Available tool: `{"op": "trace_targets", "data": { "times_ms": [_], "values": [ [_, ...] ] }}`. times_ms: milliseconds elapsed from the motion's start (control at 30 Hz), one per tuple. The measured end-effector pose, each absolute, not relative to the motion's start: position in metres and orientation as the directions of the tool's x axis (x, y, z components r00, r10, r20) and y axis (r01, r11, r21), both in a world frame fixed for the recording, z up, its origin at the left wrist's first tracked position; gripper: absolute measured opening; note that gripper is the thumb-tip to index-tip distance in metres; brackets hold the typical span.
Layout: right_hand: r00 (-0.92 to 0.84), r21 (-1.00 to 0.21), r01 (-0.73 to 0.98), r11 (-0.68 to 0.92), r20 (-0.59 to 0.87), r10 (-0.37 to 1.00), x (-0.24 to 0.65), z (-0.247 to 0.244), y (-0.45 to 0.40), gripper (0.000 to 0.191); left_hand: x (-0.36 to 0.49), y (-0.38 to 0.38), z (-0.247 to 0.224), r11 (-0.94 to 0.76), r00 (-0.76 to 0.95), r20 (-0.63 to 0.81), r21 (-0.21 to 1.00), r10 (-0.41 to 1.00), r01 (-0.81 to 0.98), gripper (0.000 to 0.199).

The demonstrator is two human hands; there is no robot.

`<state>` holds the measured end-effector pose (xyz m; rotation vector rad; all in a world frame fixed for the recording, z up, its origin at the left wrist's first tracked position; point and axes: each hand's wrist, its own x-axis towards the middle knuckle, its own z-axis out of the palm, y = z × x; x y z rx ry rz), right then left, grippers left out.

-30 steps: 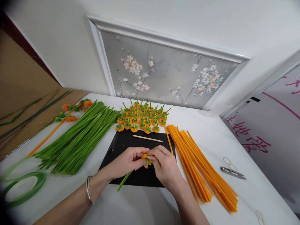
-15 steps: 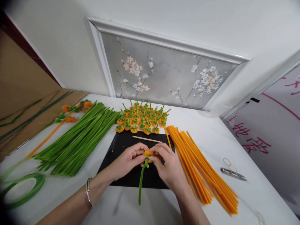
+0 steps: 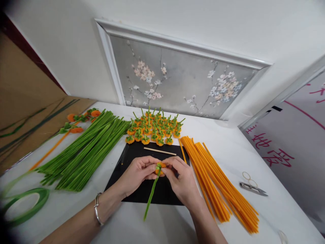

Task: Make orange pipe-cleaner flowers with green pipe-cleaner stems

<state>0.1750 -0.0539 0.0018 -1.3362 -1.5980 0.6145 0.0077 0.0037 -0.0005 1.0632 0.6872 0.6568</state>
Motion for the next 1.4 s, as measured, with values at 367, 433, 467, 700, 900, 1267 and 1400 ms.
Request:
{"op": "trace_targets", "data": {
  "times_ms": [367, 433, 467, 700, 900, 1267, 1400],
  "values": [
    [0.014, -0.831, 0.480, 0.281, 0.327, 0.945, 0.176, 0.000, -0.054, 0.014, 0.008, 0.003, 0.003, 0.394, 0.646, -0.207, 0.905, 0.735, -0.158, 0.029],
    [0.013, -0.842, 0.466, 0.272, 0.313, 0.950, 0.176, -0.001, -0.055, 0.014, 0.008, 0.002, 0.001, 0.368, 0.645, -0.185, 0.916, 0.741, -0.161, 0.028],
    [0.013, -0.849, 0.457, 0.266, 0.305, 0.952, 0.176, -0.001, -0.055, 0.013, 0.009, 0.002, 0.000, 0.354, 0.639, -0.176, 0.921, 0.749, -0.161, 0.028],
    [0.021, -0.851, 0.451, 0.270, 0.312, 0.950, 0.178, -0.002, -0.054, 0.015, 0.009, 0.000, 0.003, 0.346, 0.624, -0.195, 0.929, 0.757, -0.130, 0.034],
    [0.057, -0.864, 0.431, 0.260, 0.314, 0.948, 0.176, 0.001, -0.055, 0.015, 0.009, 0.000, 0.008, 0.410, 0.660, -0.211, 0.898, 0.721, -0.160, 0.051],
    [0.079, -0.905, 0.426, -0.014, 0.022, 0.997, 0.169, -0.001, -0.061, 0.024, 0.007, 0.002, 0.002, 0.214, 0.575, -0.073, 0.960, 0.815, -0.181, 0.029],
    [0.067, -0.911, 0.410, -0.033, -0.006, 0.998, 0.167, -0.003, -0.060, 0.019, 0.008, 0.002, 0.002, 0.163, 0.573, -0.052, 0.976, 0.818, -0.143, 0.026]
  ]
}}
